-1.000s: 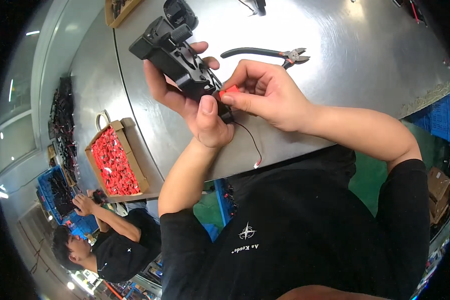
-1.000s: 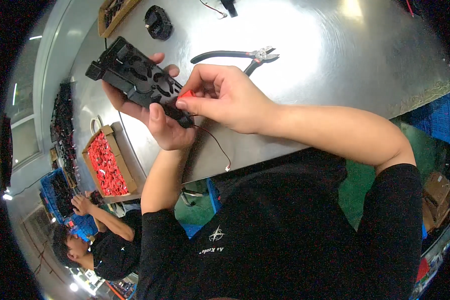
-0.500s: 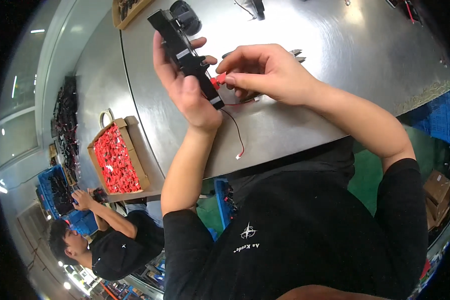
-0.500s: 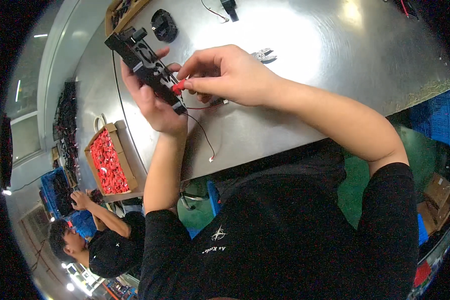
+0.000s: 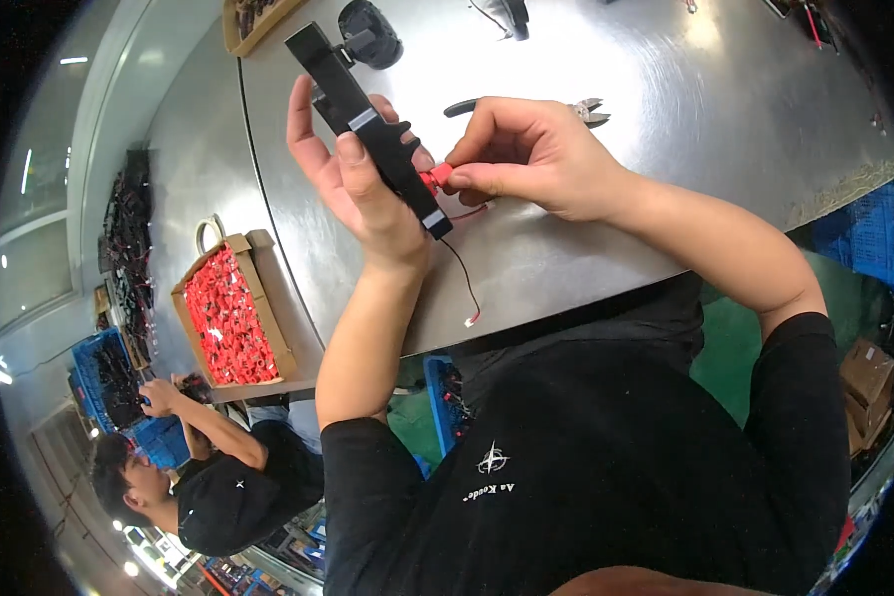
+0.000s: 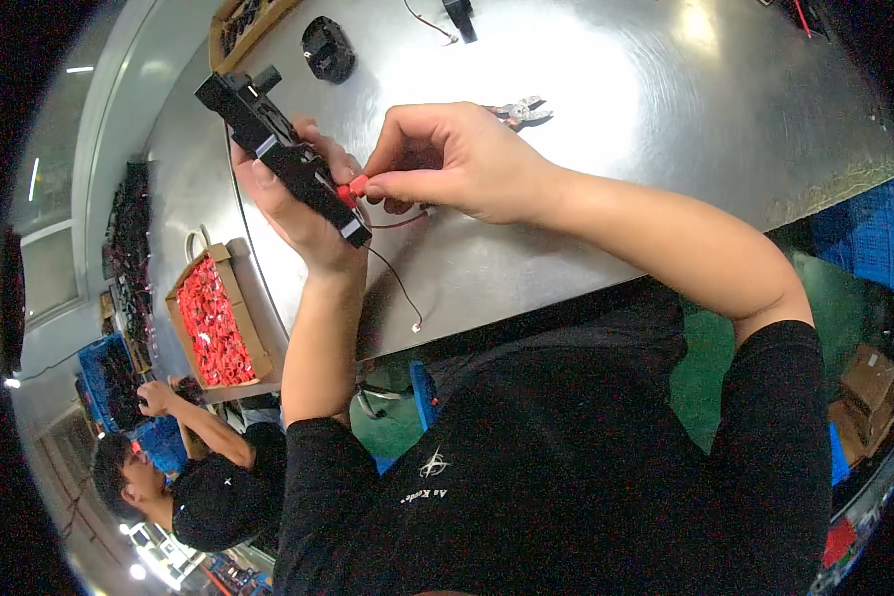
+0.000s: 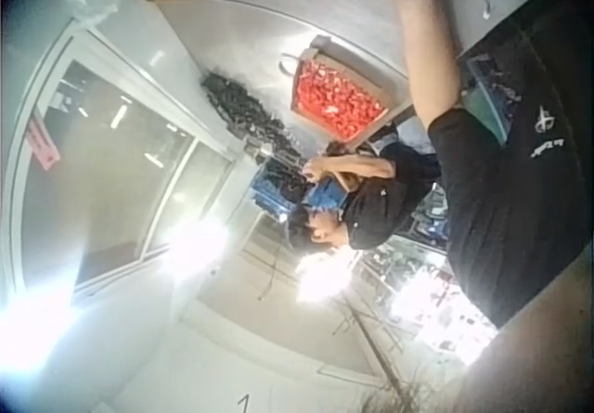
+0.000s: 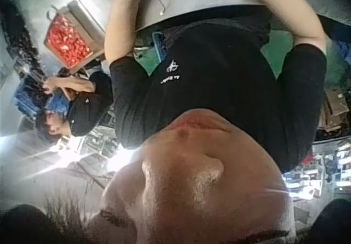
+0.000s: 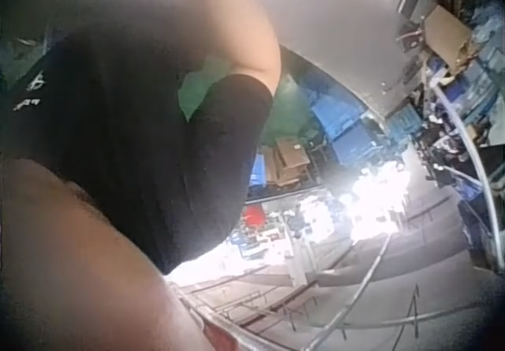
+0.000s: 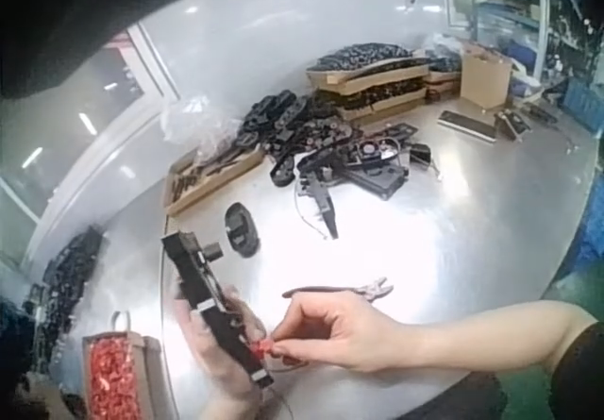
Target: The recorder is assembling small electronic cooling fan units by inserting components and routing wires using pliers.
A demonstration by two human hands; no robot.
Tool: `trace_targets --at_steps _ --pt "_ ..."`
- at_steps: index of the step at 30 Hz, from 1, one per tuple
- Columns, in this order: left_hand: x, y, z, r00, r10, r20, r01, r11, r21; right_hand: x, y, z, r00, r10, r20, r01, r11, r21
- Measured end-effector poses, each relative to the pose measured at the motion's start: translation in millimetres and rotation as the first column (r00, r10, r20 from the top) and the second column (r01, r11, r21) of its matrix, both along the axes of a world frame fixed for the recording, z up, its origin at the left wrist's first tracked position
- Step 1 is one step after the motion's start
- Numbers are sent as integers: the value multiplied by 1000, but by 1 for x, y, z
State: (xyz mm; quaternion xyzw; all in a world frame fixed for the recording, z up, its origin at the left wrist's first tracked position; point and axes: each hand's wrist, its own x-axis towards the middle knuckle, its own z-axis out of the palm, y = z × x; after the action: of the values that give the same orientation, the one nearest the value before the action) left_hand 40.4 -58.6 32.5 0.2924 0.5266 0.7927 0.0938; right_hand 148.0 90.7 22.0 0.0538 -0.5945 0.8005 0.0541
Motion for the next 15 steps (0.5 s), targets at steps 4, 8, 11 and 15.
trace_targets --at_steps 4,8,11,15 --pt "-4 3 -2 994 -52 93 50 998 25 0 0 -2 1000 -20 -8 20 1000 -12" --pt "-8 5 0 996 0 86 4 999 -46 -1 7 2 996 -82 -27 86 969 230" --pt "-20 2 3 997 -9 72 19 990 -139 -7 20 8 958 -283 51 268 942 200" --pt "-33 -4 3 906 -187 -380 -126 739 -662 -33 68 -17 821 -546 -167 565 819 100"
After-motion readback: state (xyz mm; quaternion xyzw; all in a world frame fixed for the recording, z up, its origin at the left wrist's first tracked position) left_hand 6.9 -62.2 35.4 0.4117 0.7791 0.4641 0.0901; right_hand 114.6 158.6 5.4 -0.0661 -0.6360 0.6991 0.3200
